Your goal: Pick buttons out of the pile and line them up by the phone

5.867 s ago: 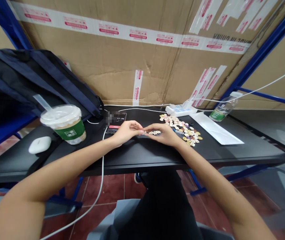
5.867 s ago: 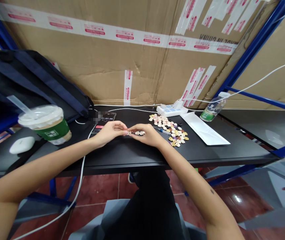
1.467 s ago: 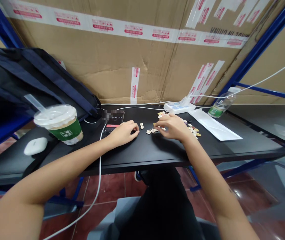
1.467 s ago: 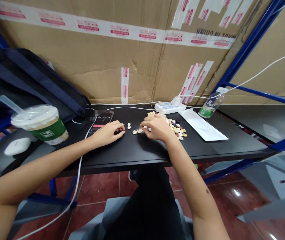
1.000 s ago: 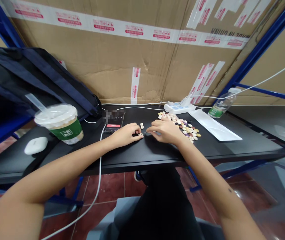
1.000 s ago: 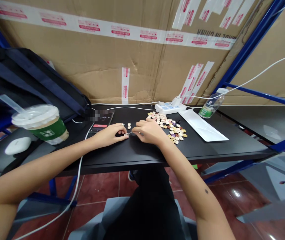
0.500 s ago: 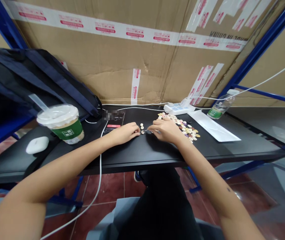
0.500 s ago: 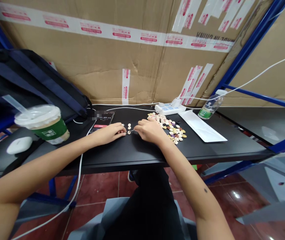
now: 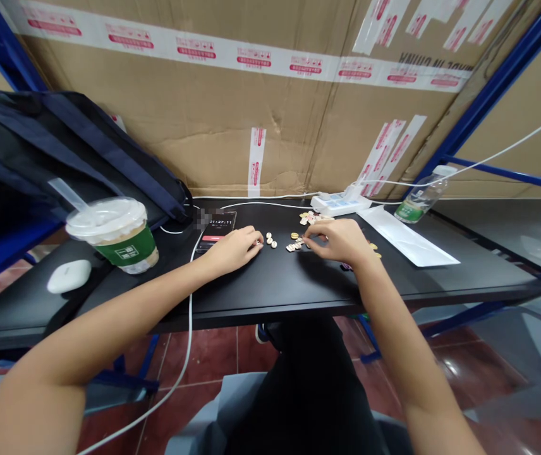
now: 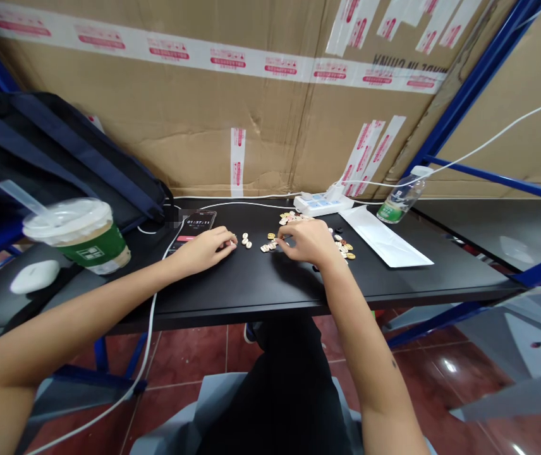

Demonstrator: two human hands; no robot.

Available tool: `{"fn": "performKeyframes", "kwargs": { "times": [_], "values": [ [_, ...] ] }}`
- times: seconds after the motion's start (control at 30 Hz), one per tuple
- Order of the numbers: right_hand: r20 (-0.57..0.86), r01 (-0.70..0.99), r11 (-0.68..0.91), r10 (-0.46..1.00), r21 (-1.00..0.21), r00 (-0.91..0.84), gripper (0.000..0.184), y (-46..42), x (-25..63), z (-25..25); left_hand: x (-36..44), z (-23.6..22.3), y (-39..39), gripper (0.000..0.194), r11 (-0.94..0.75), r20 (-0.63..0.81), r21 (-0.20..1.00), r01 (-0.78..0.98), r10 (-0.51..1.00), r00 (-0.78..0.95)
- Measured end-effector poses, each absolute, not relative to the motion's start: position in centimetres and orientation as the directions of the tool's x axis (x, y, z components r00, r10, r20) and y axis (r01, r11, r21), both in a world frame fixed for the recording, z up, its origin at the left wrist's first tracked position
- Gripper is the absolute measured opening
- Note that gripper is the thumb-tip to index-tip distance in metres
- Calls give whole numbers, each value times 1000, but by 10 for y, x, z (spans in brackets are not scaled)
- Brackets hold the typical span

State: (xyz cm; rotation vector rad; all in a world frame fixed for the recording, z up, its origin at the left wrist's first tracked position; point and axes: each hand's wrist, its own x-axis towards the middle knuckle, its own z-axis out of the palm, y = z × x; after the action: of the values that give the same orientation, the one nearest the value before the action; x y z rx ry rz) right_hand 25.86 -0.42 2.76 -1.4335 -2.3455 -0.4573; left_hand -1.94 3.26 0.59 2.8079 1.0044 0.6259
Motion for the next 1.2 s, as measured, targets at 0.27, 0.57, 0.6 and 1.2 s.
{"fn": "performKeyframes", "kwargs": {
  "times": [0.27,0.57,0.6,1.2],
  "values": [
    [438,860,495,751,121,-494,19,-2,256,26,-18,6,31,14,-775,329,231,588,631,703],
    [445,721,660,592,211,-672,23,-4,228,17,-14,7,25,23,-790,313,373,488,602,735],
    [447,705,673,572,225,-688,25,-4,224,16,-13,6,26,23,-785,302,384,486,605,737],
    [435,700,685,578,202,-691,25,-5,221,17,-15,11,33,7,-810,215,355,466,556,803]
  ]
}}
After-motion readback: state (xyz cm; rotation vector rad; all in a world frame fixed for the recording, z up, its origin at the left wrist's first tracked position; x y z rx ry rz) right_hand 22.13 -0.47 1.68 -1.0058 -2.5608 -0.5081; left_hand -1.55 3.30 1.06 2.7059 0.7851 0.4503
